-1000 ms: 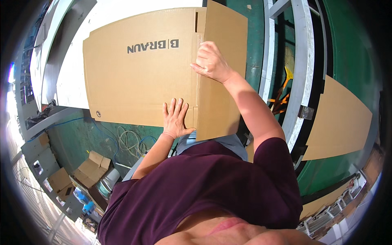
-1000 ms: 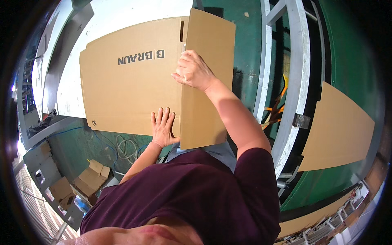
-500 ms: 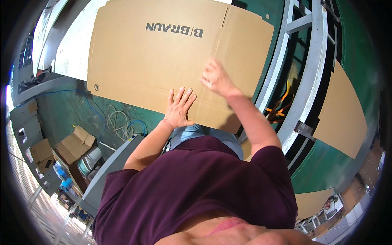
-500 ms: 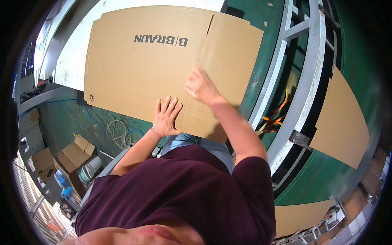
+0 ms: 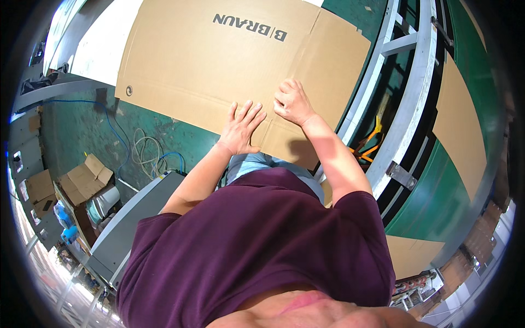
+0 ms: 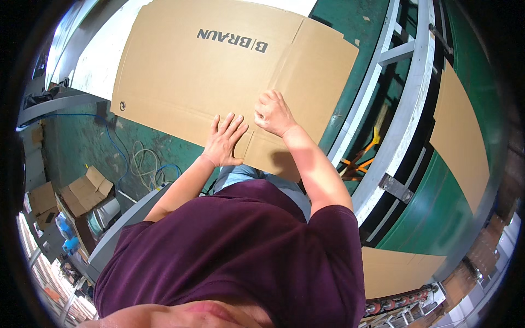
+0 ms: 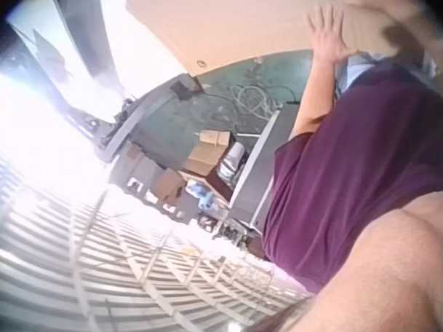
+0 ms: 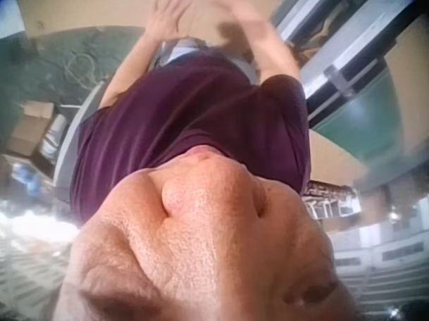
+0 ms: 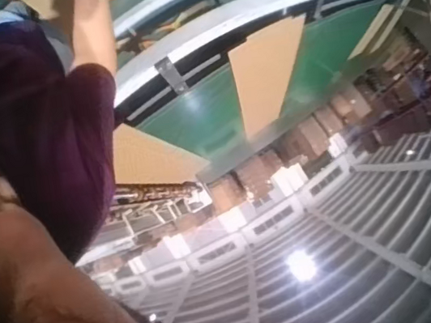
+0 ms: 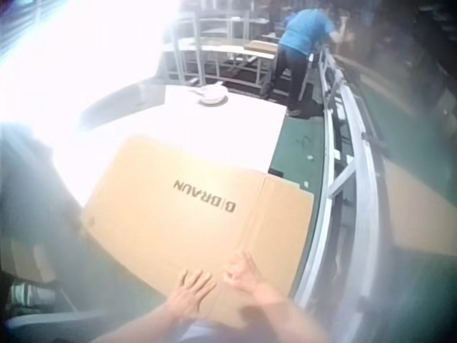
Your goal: The person folds flat cardboard sheets along pre-scored lines to form box shapes. They repeatedly pick up a sheet, fold the side flaps inward, and then fold the top and bottom flaps to create a closed box structure. The finished boxes are placed on a nearby surface.
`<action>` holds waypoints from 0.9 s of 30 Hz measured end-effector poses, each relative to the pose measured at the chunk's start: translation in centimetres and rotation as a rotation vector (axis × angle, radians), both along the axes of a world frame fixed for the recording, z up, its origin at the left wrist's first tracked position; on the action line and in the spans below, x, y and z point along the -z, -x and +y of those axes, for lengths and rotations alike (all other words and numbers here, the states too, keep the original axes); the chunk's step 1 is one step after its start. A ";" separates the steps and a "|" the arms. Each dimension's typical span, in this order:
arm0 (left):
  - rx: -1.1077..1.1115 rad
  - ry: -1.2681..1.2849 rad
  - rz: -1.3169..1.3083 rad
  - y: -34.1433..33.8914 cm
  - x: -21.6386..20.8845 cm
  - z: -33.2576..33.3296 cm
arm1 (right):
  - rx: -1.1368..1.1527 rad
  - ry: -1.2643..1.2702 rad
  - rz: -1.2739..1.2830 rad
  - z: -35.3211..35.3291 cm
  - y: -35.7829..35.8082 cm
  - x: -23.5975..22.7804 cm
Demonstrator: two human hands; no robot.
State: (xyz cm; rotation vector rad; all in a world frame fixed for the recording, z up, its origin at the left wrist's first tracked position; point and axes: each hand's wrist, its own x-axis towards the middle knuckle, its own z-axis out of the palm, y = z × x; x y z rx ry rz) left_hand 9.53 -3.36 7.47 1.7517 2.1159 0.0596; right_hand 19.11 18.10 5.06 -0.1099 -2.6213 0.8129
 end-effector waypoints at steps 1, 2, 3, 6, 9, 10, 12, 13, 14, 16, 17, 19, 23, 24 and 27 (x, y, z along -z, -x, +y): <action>-0.001 -0.003 -0.007 0.0 -0.2 0.0 | 0.005 -0.015 -0.003 0.2 0.0 0.3; 0.001 -0.007 -0.014 0.0 -0.4 0.1 | 0.013 -0.030 -0.006 0.3 -0.1 0.4; 0.004 -0.011 -0.021 0.0 -0.5 0.2 | 0.065 -0.030 -0.004 0.3 -0.4 0.6; 0.008 -0.075 0.010 -0.2 -0.1 -0.1 | 0.242 -0.072 -0.022 0.2 -2.3 0.5; -0.002 -0.093 -0.051 -0.2 -0.5 -0.2 | 0.579 -0.130 -0.119 0.6 -6.3 1.2; 0.002 -0.075 -0.055 -0.4 -0.7 -0.4 | 0.760 -0.110 -0.193 0.4 -7.8 1.2; 0.013 -0.058 -0.058 -0.3 -1.4 0.3 | 0.969 0.117 -0.081 0.8 -10.4 2.5; 0.018 -0.030 -0.080 -0.3 -2.2 0.8 | 1.079 0.234 -0.017 0.9 -11.3 2.9; 0.038 0.000 -0.091 -0.1 -2.5 1.3 | 1.071 0.298 -0.055 0.8 -11.5 2.5; 0.081 0.057 -0.111 0.6 -3.1 2.8 | 1.057 0.423 -0.125 1.0 -11.8 1.8; 0.057 0.021 -0.178 0.8 -3.9 3.8 | 1.083 0.393 -0.127 1.3 -11.8 2.1; 0.086 -0.112 -0.217 1.6 -3.8 6.3 | 1.090 0.395 -0.140 1.6 -11.8 2.1; 0.176 -0.091 -0.116 2.0 -2.5 9.6 | 0.995 0.836 0.009 2.6 -12.1 0.7; 0.194 -0.051 -0.078 1.9 -2.1 9.9 | 1.056 0.913 0.008 3.3 -12.1 0.5; 0.181 -0.018 -0.110 1.7 -1.5 10.1 | 1.129 1.127 0.019 4.5 -13.3 0.3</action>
